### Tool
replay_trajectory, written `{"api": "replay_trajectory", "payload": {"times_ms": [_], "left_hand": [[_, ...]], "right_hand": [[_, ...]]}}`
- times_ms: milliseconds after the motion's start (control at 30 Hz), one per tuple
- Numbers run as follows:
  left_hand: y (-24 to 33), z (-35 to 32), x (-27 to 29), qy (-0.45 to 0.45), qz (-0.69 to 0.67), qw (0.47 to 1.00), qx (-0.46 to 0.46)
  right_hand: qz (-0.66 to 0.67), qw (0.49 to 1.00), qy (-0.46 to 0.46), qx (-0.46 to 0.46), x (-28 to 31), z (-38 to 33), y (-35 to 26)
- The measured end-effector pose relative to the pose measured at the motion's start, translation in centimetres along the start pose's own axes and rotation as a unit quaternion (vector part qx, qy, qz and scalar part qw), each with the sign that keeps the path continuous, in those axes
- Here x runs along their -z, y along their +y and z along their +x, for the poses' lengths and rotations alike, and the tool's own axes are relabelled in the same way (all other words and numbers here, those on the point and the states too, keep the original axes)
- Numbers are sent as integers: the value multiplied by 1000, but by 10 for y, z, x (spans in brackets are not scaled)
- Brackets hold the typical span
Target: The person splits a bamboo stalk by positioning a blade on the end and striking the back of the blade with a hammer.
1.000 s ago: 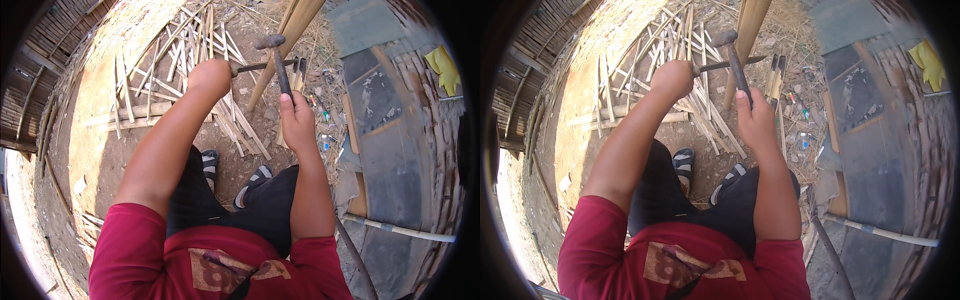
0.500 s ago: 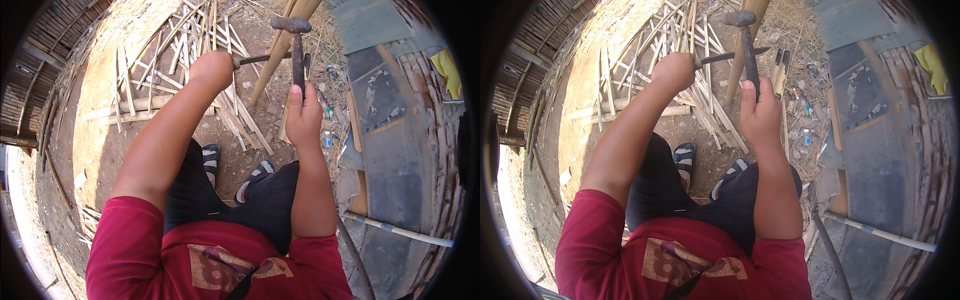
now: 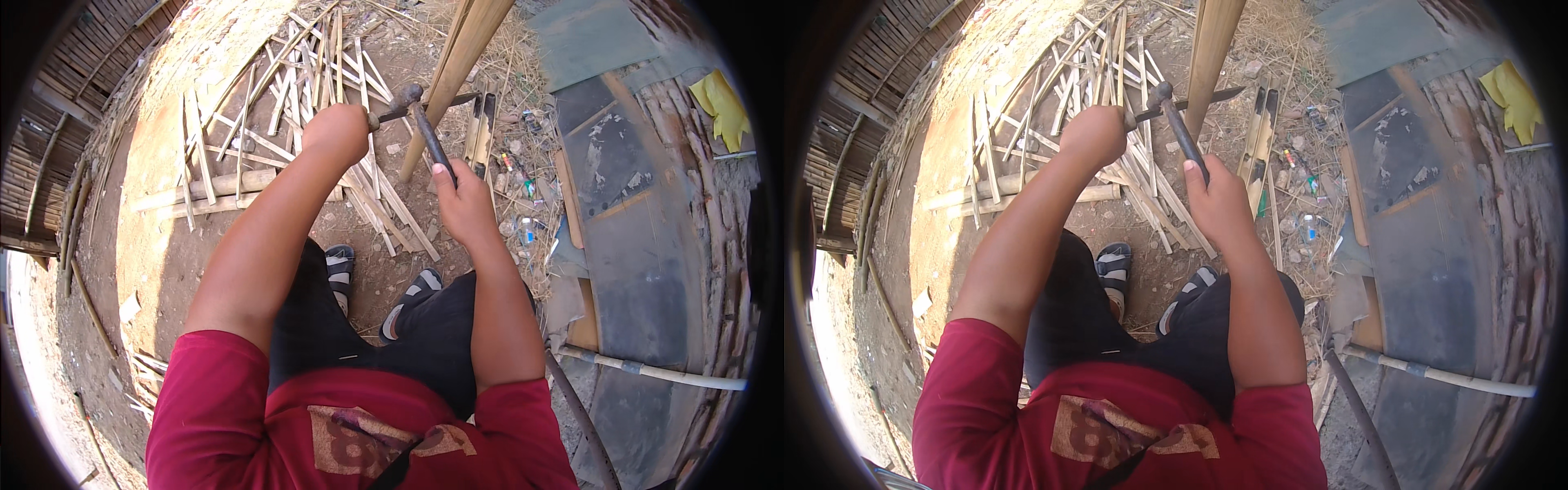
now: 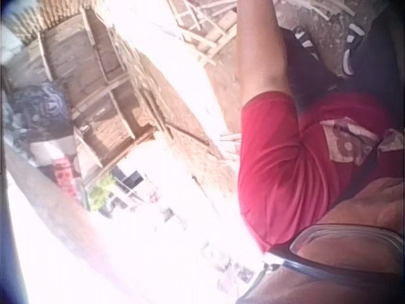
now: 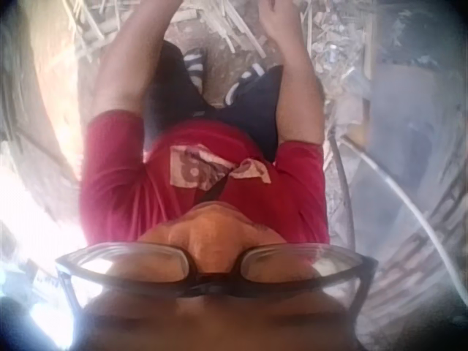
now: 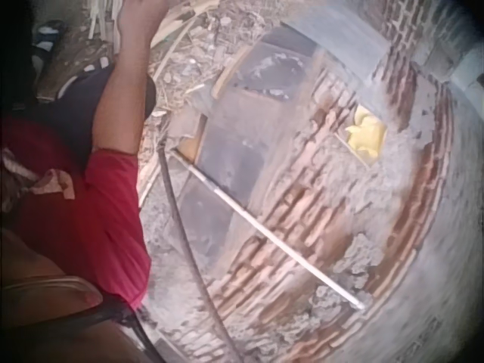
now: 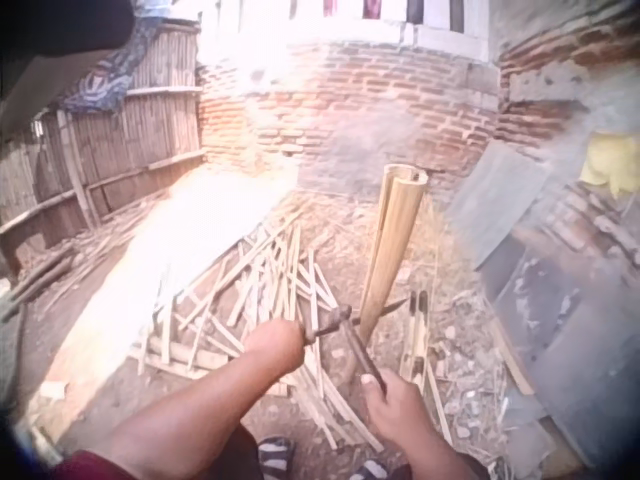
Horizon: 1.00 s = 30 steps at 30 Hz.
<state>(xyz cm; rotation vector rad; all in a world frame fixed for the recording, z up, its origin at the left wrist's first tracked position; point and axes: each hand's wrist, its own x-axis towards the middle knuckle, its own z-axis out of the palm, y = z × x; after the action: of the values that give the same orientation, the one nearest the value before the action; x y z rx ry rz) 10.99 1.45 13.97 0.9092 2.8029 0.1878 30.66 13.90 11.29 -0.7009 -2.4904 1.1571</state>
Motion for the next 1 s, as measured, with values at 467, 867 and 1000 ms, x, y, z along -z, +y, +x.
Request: {"api": "replay_trajectory", "payload": {"times_ms": [467, 867, 1000], "left_hand": [[4, 5, 12, 35, 23, 998, -37], [-11, 18, 3, 38, 42, 998, -17], [-18, 24, -3, 42, 18, 999, -5]], "right_hand": [[7, 991, 136, -18, 65, 44, 63], [-9, 994, 61, -86, 64, 34, 67], [32, 989, 91, -108, 70, 33, 67]]}}
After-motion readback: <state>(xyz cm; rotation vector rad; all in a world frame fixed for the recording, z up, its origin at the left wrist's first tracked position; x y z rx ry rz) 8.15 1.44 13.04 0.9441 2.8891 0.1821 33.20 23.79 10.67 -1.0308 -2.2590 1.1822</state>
